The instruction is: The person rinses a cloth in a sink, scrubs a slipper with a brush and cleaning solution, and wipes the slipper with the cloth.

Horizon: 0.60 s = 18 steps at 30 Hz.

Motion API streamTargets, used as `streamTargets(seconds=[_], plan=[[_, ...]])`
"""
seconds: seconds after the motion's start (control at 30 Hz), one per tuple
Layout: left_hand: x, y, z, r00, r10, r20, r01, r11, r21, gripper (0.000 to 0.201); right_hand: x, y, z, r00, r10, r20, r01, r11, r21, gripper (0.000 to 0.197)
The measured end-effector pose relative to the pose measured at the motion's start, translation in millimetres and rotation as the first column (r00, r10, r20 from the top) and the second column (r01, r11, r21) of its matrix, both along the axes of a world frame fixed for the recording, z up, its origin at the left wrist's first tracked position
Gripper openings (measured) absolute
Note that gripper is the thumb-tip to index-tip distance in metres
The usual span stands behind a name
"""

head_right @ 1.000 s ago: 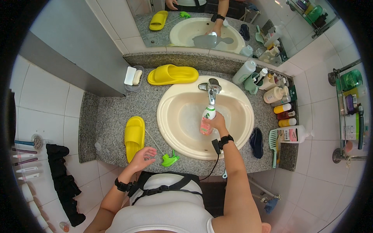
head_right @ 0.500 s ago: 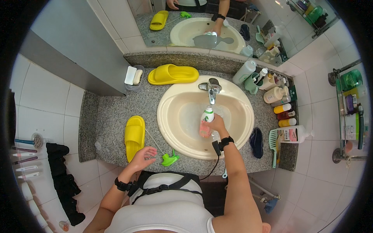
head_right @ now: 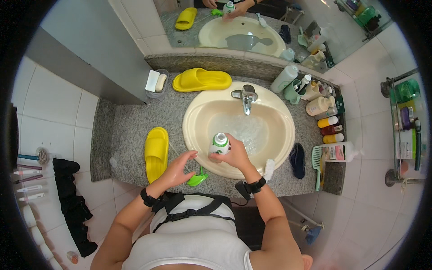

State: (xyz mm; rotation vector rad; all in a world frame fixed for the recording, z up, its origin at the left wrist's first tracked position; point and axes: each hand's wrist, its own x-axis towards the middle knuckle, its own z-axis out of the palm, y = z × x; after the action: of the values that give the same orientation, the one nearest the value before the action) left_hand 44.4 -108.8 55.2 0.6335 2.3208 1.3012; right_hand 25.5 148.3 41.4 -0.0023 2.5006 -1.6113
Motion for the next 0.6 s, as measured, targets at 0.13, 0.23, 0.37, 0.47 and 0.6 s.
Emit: streamTargets(seconds=[0.13,0.23,0.37,0.47,0.6], plan=[[1.6,-4.1,-3.9,0.999,0.029,0.036,-0.031,0.999,0.043,0.060,-11.3,28.0,-48.6,0.996,-0.075,-0.042,0.079,0.992,0.103,0.065],[11.2,-20.7,-6.1,0.987,0.071,0.142,-0.077,0.996,0.043,0.054,-25.7,60.3,-78.8,0.993,-0.112,0.031,0.099,0.952,0.289,0.061],[20.2,-35.8,-10.0,0.961,0.116,0.253,-0.119,0.993,-0.004,0.047,-43.8,99.9,-108.7,0.971,-0.153,0.183,0.056,0.892,0.448,0.059],[24.2,-42.8,-13.8,0.945,0.156,0.288,-0.157,0.987,-0.017,0.047,-54.2,112.4,-123.5,0.958,-0.174,0.226,0.033,0.854,0.519,0.057],[24.8,-49.7,-19.4,0.938,0.177,0.299,-0.187,0.982,0.003,0.047,-58.7,118.5,-132.7,0.944,-0.205,0.257,0.062,0.880,0.472,0.055]])
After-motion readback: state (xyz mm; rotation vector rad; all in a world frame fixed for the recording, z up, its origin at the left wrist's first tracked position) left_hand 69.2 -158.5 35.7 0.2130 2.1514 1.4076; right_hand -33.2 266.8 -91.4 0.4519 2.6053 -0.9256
